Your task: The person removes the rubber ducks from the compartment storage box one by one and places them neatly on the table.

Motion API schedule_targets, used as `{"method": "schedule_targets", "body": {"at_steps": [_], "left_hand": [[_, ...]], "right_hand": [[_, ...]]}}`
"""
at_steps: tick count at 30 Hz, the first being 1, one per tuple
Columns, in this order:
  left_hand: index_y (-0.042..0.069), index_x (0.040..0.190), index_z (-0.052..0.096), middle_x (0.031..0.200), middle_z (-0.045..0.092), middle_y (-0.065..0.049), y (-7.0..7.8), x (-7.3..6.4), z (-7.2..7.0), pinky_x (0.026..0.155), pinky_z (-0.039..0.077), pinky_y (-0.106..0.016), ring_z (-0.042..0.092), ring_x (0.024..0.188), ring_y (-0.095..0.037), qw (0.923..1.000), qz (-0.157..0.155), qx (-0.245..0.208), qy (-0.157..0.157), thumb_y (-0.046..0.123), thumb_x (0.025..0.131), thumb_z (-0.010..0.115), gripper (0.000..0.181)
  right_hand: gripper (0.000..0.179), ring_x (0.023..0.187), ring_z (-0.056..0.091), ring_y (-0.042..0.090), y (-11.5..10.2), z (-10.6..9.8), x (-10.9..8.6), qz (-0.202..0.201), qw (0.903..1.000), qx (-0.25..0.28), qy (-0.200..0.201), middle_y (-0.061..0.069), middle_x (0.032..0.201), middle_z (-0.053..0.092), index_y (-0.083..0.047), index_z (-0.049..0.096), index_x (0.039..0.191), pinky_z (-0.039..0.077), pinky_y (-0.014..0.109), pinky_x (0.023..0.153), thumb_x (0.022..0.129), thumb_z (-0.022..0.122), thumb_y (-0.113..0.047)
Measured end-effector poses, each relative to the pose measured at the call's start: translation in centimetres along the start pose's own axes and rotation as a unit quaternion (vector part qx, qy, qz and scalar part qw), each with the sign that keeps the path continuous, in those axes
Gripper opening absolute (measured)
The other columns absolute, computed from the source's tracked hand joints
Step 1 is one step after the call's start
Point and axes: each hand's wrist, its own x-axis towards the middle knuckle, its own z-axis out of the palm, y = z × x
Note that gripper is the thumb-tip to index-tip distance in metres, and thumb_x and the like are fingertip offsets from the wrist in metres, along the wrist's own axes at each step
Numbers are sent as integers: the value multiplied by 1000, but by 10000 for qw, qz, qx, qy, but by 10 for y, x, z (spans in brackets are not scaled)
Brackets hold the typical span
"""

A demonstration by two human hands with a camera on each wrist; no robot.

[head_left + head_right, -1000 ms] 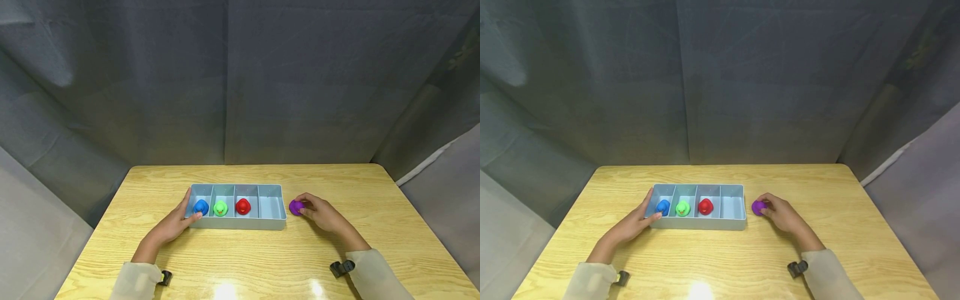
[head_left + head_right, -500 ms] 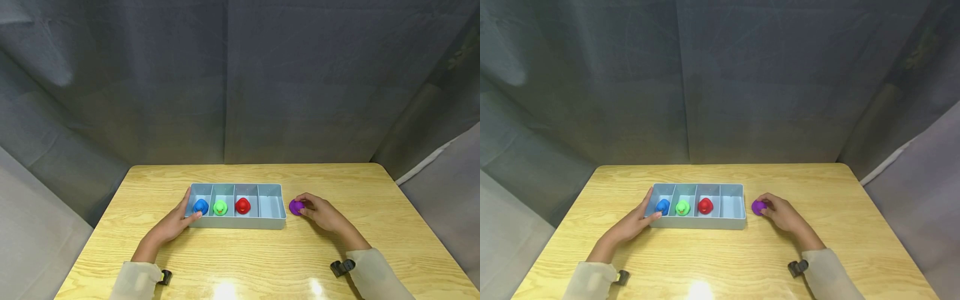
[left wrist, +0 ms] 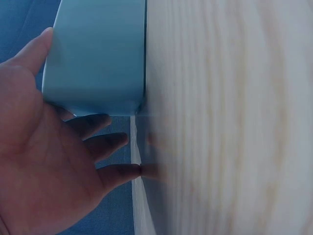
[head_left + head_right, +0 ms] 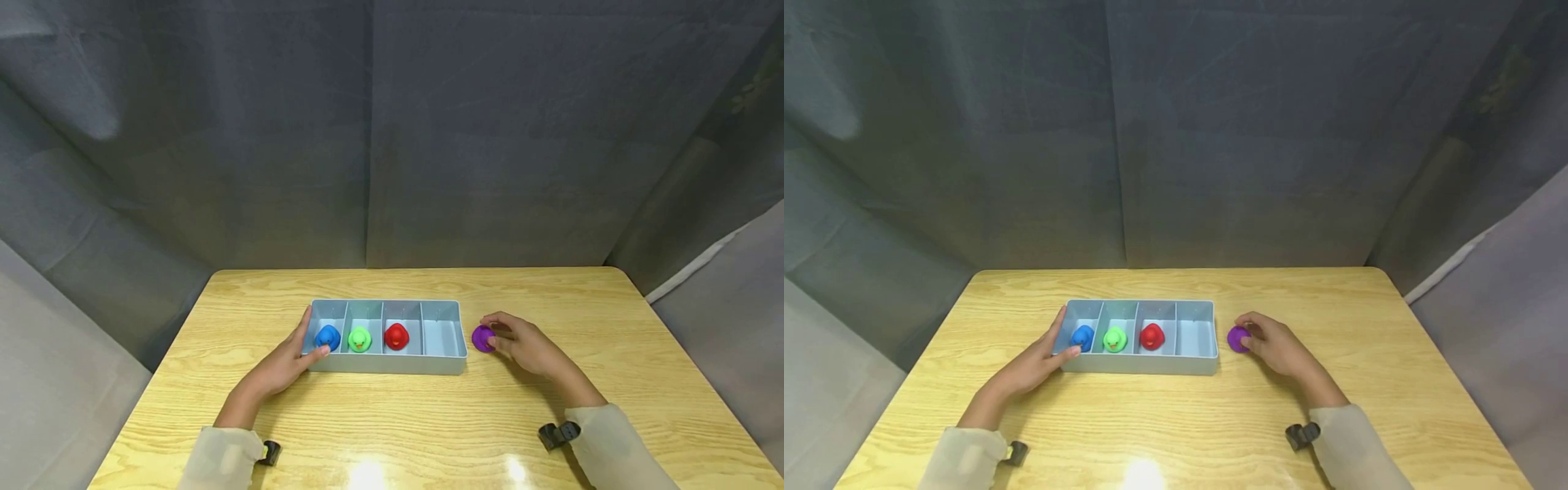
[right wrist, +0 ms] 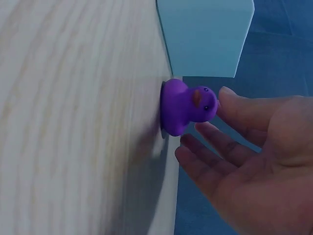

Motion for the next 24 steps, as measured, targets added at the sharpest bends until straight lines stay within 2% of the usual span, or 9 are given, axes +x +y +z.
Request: {"method": "schedule_targets", "body": {"at_steps": [9,24], "left_hand": [[29,165,-16,173,-2,-14,1,-1,0,122,17,-64,12,156,-43,10000,4,19,25,56,103,54,97],[29,165,-16,173,-2,-15,-1,0,1,122,17,-64,12,156,-43,10000,22,51,34,56,104,54,96]], "right_hand": [[33,133,51,53,-8,-3,2,7,9999,-149,68,27,142,57,3,57,137,47,63,104,104,57,0],[40,134,53,49,-30,-4,4,-235,9993,-195,198,21,145,57,-2,56,142,46,61,106,102,60,-1]]}}
